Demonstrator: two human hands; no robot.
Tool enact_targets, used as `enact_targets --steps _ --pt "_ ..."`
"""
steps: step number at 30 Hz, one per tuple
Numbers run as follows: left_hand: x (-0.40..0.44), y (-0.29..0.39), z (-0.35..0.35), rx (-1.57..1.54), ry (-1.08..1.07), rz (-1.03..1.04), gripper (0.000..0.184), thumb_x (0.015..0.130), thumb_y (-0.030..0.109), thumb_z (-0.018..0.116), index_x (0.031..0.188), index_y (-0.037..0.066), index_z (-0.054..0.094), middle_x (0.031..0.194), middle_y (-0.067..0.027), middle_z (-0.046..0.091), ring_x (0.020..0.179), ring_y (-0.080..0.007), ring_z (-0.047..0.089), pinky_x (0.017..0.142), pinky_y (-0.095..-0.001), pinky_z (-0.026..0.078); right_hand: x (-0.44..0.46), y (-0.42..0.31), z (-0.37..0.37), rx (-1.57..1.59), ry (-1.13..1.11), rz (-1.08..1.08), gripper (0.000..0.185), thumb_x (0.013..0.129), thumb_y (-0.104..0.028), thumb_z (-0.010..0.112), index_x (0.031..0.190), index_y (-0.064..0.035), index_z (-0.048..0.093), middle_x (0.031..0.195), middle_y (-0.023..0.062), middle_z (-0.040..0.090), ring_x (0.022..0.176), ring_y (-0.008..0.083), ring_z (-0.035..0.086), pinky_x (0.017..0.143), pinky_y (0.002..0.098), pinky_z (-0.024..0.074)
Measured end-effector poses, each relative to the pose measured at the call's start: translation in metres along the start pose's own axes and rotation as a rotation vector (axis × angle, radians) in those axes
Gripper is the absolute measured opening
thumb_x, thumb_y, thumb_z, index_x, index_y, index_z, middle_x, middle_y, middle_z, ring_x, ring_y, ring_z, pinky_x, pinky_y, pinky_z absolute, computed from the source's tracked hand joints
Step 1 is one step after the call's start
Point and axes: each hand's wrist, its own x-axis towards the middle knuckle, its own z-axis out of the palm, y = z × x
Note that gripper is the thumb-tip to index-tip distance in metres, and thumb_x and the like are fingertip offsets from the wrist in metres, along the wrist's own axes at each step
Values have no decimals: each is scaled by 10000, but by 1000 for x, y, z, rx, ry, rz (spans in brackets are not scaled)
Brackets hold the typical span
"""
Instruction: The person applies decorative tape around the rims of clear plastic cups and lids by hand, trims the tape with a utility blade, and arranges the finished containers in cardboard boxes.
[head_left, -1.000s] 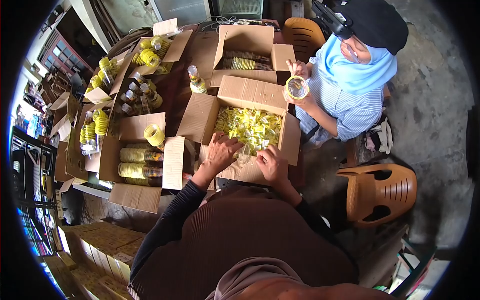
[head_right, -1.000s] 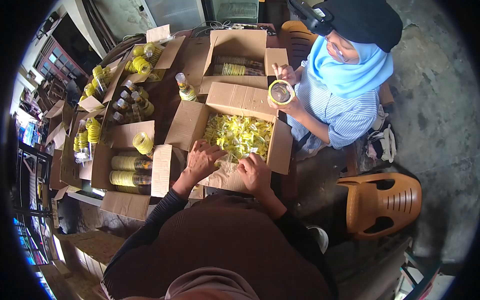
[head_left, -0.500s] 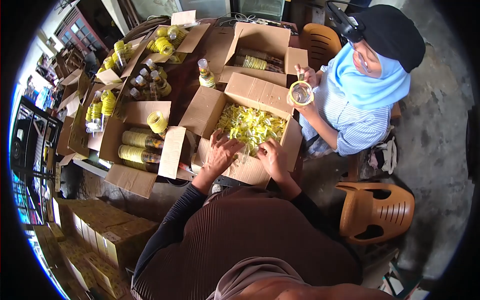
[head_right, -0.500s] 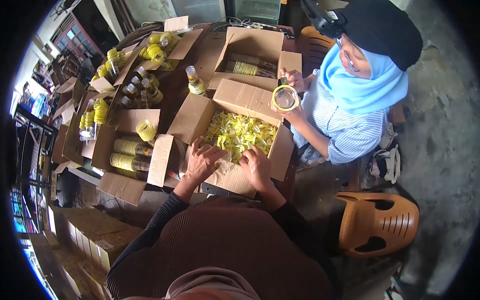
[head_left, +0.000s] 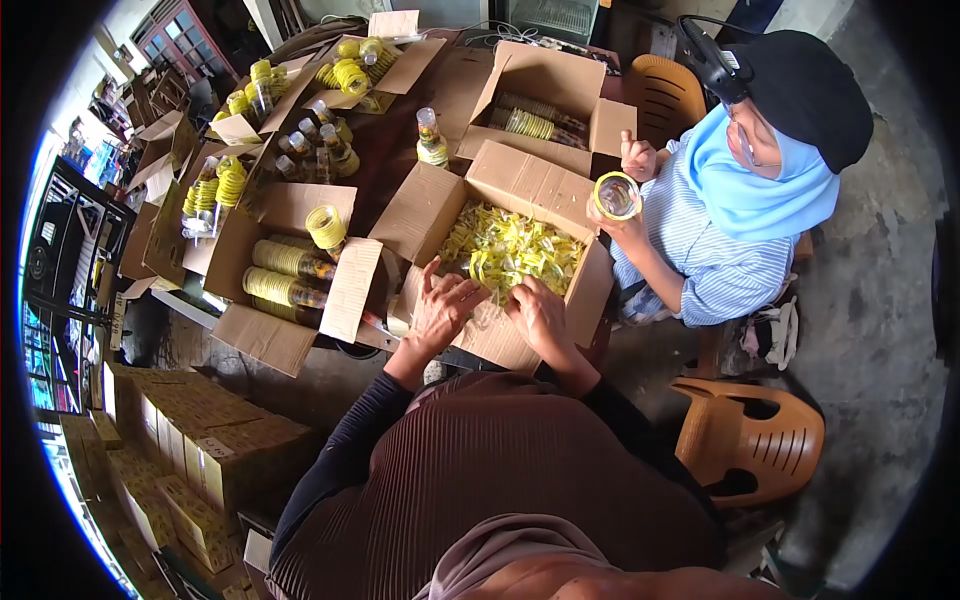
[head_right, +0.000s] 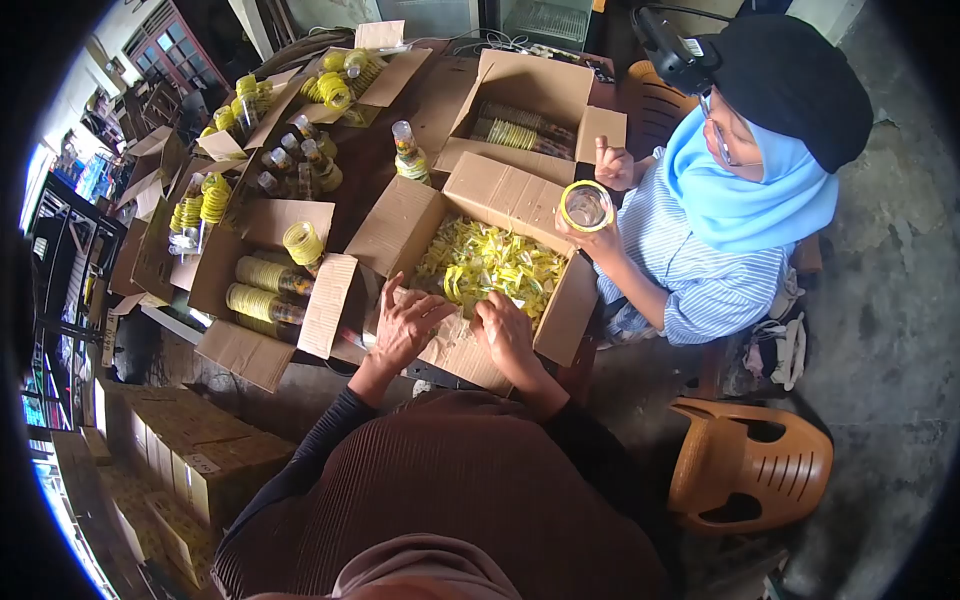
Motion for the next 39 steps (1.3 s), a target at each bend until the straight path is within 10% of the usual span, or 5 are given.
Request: enact_targets --steps 8,12,24,33,39 --pt "-5 -21 -2 -446 72 -203 510 624 208 838 1060 57 622 1049 -82 648 1026 -251 609 1049 -478 353 -10 15 29 65 -3 299 71 749 -73 684 810 -40 669 801 121 638 698 307 639 632 384 501" --pt "-11 -25 -9 -933 1 -500 607 625 207 874 1115 21 568 1072 -113 636 1065 -218 602 921 -331 475 -30 31 64 191 -36 265 82 805 -69 656 883 -56 675 809 133 651 696 300 641 630 381 494" --pt "-34 -64 -6 -1451 108 -573 655 687 46 834 1206 27 435 1131 -74 568 1085 -178 562 942 -318 480 -36 17 98 -34 -54 396 180 747 -132 737 871 -81 617 804 84 643 770 292 633 668 400 490" --pt "-42 -167 -38 -1320 433 -697 544 762 10 740 1248 10 496 1155 -62 596 1062 -146 568 926 -310 474 -32 -2 98 9 106 482 139 799 -92 678 924 -61 625 848 100 623 792 275 627 693 384 498" --pt "-26 -246 -68 -1099 673 -533 980 726 -19 779 1457 123 142 1199 -141 537 1090 -233 562 932 -363 500 -27 -35 99 -66 174 540 134 808 -84 660 934 -73 618 856 88 609 773 266 620 684 379 496"
